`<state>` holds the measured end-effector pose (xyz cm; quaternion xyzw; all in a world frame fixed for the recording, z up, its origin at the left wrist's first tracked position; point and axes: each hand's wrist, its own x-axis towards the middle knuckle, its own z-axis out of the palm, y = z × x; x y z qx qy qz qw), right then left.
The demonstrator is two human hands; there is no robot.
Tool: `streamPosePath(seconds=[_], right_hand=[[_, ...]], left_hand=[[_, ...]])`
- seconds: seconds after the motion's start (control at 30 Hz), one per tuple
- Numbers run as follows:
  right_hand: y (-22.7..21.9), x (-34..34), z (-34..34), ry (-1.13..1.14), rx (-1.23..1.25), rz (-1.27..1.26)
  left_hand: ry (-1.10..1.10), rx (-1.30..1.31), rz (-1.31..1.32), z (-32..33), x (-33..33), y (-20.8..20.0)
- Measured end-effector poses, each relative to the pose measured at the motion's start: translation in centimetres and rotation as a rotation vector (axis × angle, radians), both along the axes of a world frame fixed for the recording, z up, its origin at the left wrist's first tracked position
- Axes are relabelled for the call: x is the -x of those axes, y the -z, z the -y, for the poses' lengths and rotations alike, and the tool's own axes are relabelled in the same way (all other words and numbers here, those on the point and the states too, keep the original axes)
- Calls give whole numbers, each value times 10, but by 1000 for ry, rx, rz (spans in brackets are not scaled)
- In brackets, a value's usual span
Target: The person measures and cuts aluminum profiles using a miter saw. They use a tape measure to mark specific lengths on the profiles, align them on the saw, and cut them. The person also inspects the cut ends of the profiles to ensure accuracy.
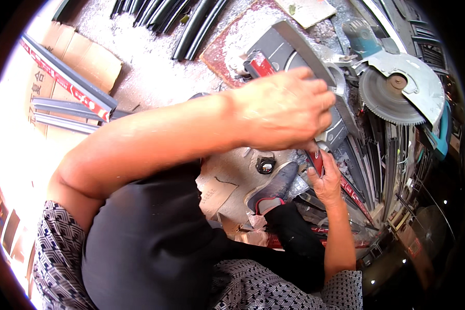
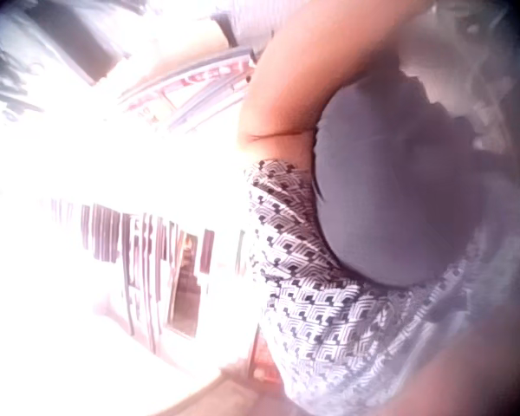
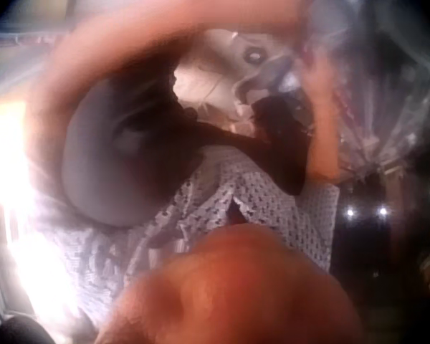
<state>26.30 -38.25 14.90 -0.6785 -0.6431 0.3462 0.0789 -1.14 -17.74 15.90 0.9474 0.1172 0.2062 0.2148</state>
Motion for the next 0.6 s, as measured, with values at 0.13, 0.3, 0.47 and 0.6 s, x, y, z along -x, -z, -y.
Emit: streamPosePath(seconds=[0.13, 0.3, 0.47, 0.6], right_hand=[[-6, -7, 12, 112, -26, -29], [-4, -13, 30, 218, -74, -67], [-7, -7, 39, 216, -35, -122], [-3, -7, 47, 206, -17, -218]], left_hand=[[-344, -21, 471, -21, 28, 2], [-528, 692, 354, -9, 38, 16], [-306, 1428, 347, 4, 22, 30], [-151, 1654, 394, 3, 23, 21]])
